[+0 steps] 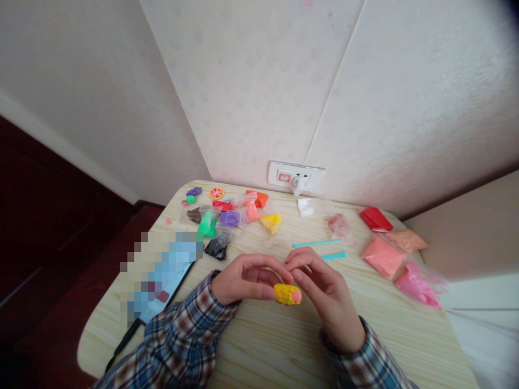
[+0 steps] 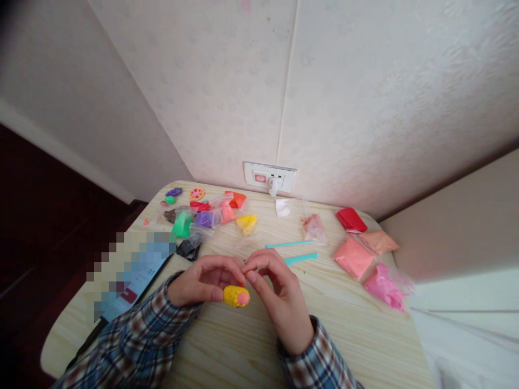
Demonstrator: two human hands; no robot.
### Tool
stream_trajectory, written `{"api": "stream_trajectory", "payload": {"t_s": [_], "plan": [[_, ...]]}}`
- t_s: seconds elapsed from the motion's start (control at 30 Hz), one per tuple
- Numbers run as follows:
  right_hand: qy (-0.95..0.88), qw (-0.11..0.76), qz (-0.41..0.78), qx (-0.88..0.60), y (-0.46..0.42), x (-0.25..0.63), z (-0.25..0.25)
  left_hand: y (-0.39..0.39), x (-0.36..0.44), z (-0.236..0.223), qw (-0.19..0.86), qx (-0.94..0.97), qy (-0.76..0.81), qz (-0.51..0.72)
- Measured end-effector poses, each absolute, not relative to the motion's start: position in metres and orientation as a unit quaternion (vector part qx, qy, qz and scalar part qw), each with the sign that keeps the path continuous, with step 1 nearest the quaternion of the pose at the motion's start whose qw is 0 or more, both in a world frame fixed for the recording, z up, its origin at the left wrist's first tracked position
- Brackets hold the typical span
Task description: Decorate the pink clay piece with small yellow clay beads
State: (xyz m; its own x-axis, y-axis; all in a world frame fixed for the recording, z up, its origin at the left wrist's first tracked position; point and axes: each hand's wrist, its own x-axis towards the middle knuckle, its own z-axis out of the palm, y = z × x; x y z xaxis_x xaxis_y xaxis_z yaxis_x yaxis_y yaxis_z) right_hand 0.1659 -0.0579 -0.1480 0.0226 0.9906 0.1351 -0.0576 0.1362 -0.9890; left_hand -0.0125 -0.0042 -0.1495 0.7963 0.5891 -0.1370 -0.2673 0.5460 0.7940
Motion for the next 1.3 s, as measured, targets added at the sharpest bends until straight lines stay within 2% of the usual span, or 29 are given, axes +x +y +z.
{"api": "stream_trajectory", "payload": {"t_s": [0.2,0.57,0.7,0.87,1.03,1.17,1.3], "plan": [[-0.516,0.557,0.471,-0.449,-0.057,0.169,-0.149,-0.005,-0.012,-0.15,0.857,0.405,0.21,0.238],[-0.48,0.552,0.534,-0.425,-0.054,0.167,-0.146,-0.007,-0.01,-0.15,0.852,0.413,0.206,0.248],[-0.439,0.571,0.563,-0.405,-0.057,0.164,-0.141,-0.015,-0.013,-0.147,0.842,0.422,0.189,0.277],[-0.296,0.622,0.615,-0.385,-0.071,0.161,-0.139,-0.033,-0.024,-0.14,0.824,0.419,0.186,0.332],[-0.172,0.623,0.673,-0.36,-0.087,0.156,-0.136,-0.049,-0.03,-0.135,0.805,0.395,0.199,0.395],[-0.147,0.638,0.68,-0.331,-0.098,0.15,-0.122,-0.058,-0.027,-0.126,0.784,0.388,0.212,0.436],[-0.161,0.67,0.662,-0.294,-0.11,0.139,-0.091,-0.064,-0.02,-0.093,0.758,0.405,0.197,0.472]]}}
